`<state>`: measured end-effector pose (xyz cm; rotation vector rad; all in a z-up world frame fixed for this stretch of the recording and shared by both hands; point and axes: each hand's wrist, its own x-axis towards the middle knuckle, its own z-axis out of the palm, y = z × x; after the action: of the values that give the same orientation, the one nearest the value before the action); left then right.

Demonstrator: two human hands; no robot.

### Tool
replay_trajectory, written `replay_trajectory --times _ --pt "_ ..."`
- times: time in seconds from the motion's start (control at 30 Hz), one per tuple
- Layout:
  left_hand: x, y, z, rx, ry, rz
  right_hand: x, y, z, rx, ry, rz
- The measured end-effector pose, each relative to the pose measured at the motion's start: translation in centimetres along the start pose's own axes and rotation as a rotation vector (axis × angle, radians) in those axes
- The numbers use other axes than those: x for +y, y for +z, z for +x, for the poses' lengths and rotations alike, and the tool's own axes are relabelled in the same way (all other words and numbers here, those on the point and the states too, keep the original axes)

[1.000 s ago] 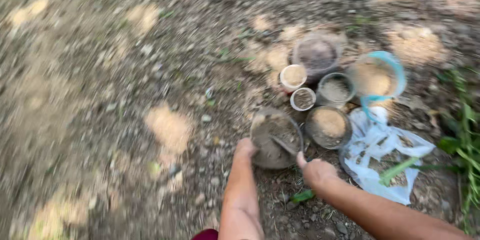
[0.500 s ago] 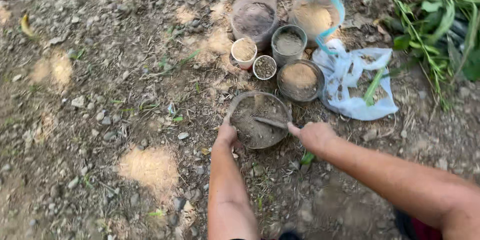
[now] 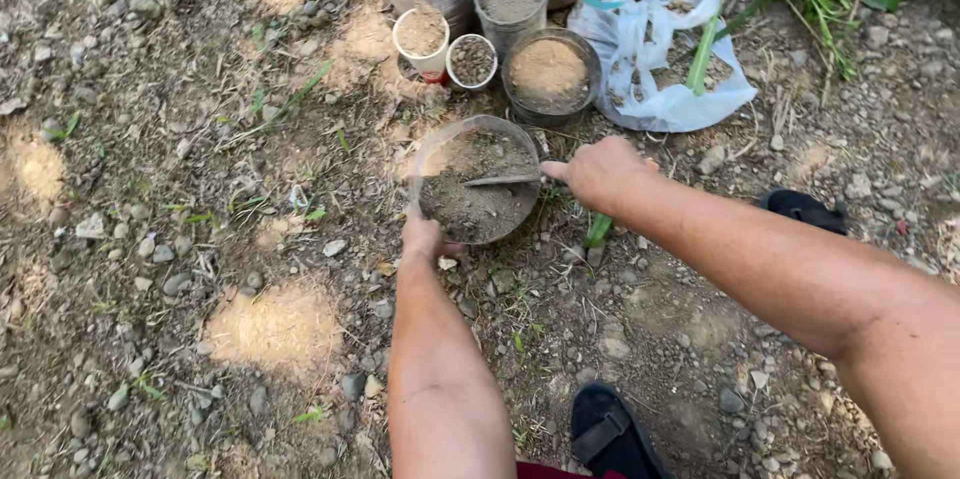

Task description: The person uses a trowel to dig into a pot of soil, places a plant cutting inside, and firms the soil around it by hand.

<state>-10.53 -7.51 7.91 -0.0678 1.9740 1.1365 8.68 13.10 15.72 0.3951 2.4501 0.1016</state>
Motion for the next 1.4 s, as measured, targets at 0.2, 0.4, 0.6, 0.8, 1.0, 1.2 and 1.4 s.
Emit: replay_trajectory --times 0.2,0.4,0.6,0.8,1.0,1.2,1.4 --pt "0.0 0.6 -2.2 0.013 0.007 -0.001 0.0 2.7 -0.5 0.187 0.014 0.001" --pt "-4.8 1.2 -1.7 0.067 0.134 -0.08 -4.1 3.7 -6.3 0.25 0.056 0.107" --pt "-10.0 3.1 -6.0 0.209 0.128 -0.148 -9.2 2.2 -13.1 0.454 0.083 0.05" --pt "-12.1 0.6 -7.3 0.175 0.135 -0.088 -12.0 -2.2 -21.0 0.444 0.11 -0.118" --pt "-12.0 -0.2 -6.4 0.135 0.15 -0.145 -11.0 -3.6 -23.6 0.512 0.051 -0.197" --pt "-11.9 -1.1 -7.5 0.123 0.197 -0.147 -12.0 -0.6 -16.7 0.386 0.044 -0.165" --pt "-10.3 -1.7 -9.1 0.114 0.219 -0.04 -9.7 -0.8 -16.2 0.423 0.065 -0.061"
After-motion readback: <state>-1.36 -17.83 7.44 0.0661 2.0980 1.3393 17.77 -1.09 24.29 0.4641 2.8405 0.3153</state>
